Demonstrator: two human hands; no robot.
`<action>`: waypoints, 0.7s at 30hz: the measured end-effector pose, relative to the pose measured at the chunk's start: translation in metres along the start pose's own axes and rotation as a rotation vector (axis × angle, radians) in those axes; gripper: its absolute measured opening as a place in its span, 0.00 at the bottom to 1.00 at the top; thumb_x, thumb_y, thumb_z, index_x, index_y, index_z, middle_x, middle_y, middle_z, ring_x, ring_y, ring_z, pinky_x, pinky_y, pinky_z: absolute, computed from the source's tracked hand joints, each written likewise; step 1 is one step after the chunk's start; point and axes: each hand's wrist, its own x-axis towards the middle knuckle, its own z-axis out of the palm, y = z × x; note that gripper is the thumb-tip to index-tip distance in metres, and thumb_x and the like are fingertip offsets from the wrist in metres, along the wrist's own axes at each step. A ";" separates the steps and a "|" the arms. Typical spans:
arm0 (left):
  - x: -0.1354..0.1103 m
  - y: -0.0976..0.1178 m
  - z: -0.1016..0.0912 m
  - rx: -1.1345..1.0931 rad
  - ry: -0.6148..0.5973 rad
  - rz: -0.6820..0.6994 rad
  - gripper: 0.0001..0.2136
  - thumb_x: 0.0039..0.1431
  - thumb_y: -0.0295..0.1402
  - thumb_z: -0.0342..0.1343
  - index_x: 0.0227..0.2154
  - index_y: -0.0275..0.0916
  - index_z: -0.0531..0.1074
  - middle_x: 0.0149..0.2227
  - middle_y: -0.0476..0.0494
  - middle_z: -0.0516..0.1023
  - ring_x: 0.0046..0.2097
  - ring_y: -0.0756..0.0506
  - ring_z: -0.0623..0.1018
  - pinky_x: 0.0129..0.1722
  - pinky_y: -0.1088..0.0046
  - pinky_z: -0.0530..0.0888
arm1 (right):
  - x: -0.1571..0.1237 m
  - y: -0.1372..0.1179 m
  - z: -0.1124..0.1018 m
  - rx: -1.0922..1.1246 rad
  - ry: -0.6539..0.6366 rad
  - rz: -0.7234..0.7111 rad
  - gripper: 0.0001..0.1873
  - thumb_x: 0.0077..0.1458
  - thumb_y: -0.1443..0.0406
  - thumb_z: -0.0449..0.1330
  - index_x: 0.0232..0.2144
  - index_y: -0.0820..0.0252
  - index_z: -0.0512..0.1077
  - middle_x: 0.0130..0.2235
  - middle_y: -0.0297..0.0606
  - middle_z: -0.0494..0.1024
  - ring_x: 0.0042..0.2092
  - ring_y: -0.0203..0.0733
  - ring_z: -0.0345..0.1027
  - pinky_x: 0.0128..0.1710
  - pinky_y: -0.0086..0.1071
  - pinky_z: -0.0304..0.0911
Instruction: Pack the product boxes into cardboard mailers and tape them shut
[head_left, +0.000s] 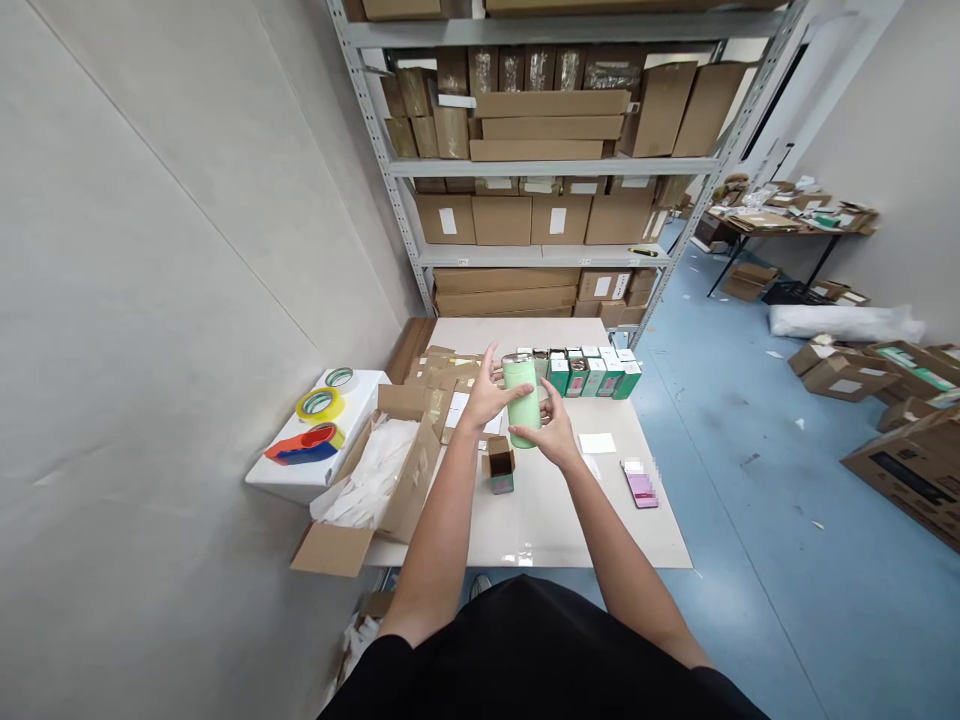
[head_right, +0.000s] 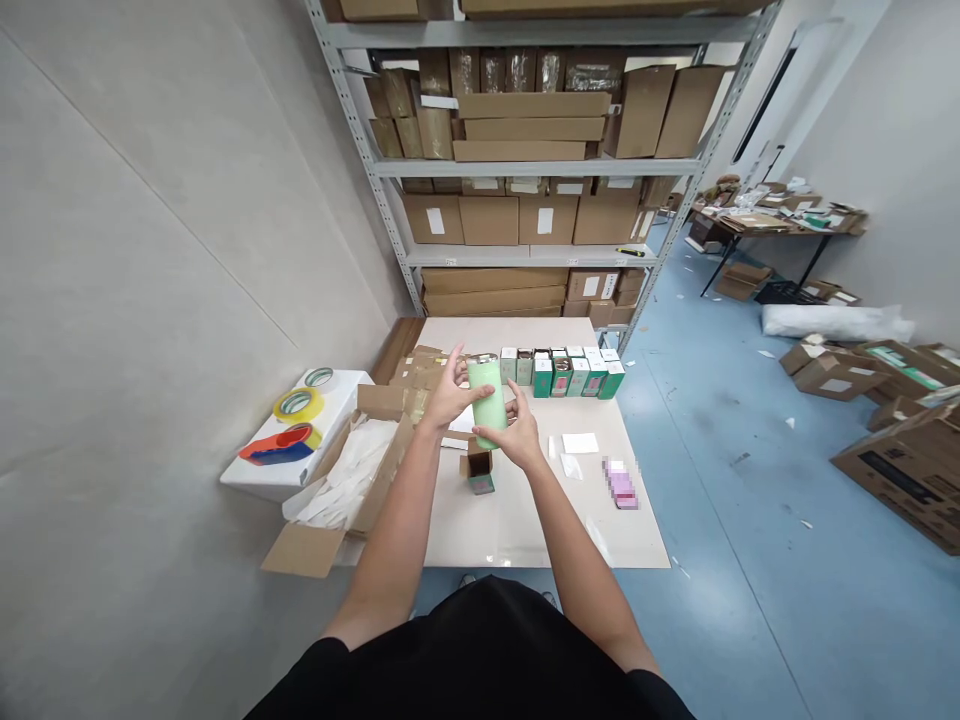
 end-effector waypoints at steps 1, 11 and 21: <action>0.000 0.000 0.001 0.013 0.019 0.004 0.62 0.43 0.39 0.78 0.74 0.50 0.42 0.59 0.35 0.74 0.57 0.38 0.76 0.55 0.60 0.76 | 0.000 0.000 0.001 -0.010 0.013 -0.007 0.63 0.40 0.56 0.76 0.73 0.49 0.49 0.43 0.36 0.77 0.44 0.47 0.71 0.49 0.44 0.69; 0.003 0.002 0.003 -0.116 -0.019 -0.045 0.61 0.45 0.40 0.77 0.75 0.48 0.40 0.57 0.36 0.76 0.56 0.39 0.78 0.56 0.58 0.75 | 0.000 -0.002 -0.001 0.153 -0.065 0.004 0.68 0.39 0.53 0.77 0.74 0.47 0.44 0.40 0.34 0.77 0.41 0.47 0.73 0.43 0.42 0.72; 0.000 0.005 0.001 -0.108 0.037 -0.057 0.60 0.44 0.39 0.77 0.74 0.46 0.44 0.59 0.34 0.75 0.57 0.38 0.77 0.58 0.59 0.74 | -0.005 0.005 0.004 0.183 -0.110 -0.006 0.64 0.41 0.55 0.76 0.73 0.46 0.46 0.45 0.36 0.77 0.43 0.48 0.74 0.48 0.45 0.71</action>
